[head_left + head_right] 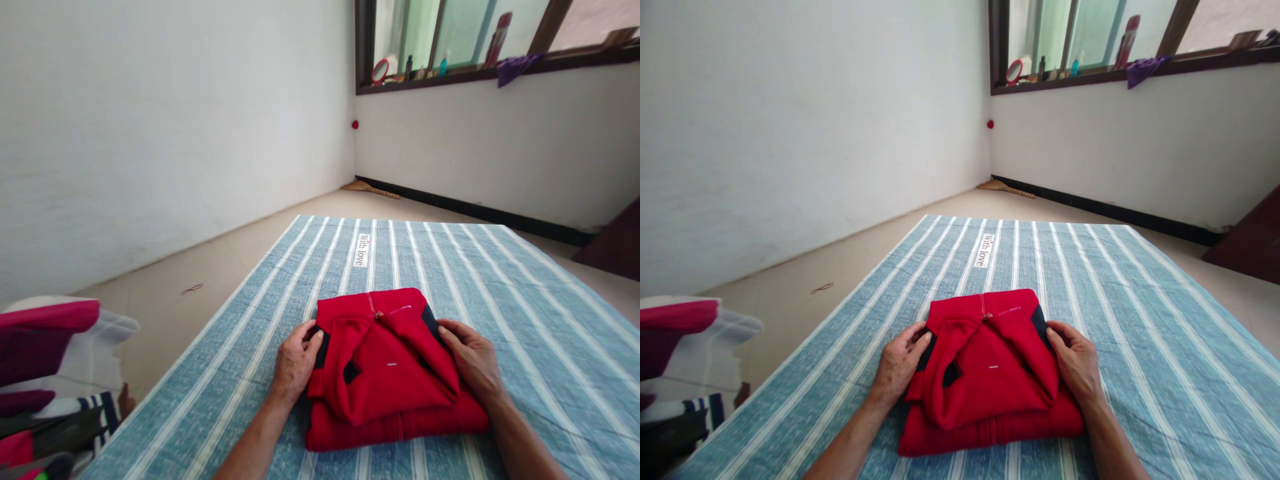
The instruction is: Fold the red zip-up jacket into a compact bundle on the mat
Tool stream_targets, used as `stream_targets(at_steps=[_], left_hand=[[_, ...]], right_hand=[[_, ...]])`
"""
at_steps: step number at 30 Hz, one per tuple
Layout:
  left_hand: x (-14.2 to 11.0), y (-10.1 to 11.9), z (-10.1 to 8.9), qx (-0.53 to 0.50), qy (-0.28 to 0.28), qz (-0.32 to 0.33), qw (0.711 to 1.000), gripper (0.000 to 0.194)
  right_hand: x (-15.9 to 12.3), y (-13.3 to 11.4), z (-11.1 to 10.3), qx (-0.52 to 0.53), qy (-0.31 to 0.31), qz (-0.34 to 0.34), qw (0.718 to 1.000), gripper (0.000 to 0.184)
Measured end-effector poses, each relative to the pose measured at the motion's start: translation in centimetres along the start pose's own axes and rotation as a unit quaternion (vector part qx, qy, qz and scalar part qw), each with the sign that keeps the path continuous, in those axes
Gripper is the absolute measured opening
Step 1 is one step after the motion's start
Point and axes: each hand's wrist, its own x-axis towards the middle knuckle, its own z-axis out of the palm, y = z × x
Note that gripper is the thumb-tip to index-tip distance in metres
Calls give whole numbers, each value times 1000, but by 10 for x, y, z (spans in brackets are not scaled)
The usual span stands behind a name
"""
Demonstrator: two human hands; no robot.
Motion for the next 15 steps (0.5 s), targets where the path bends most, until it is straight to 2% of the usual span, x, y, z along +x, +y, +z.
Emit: stream_targets(at_steps=[15], left_hand=[[0,2,1,10,4,0,1000,41]], right_hand=[[0,1,-1,7,-11,10,1000,41]])
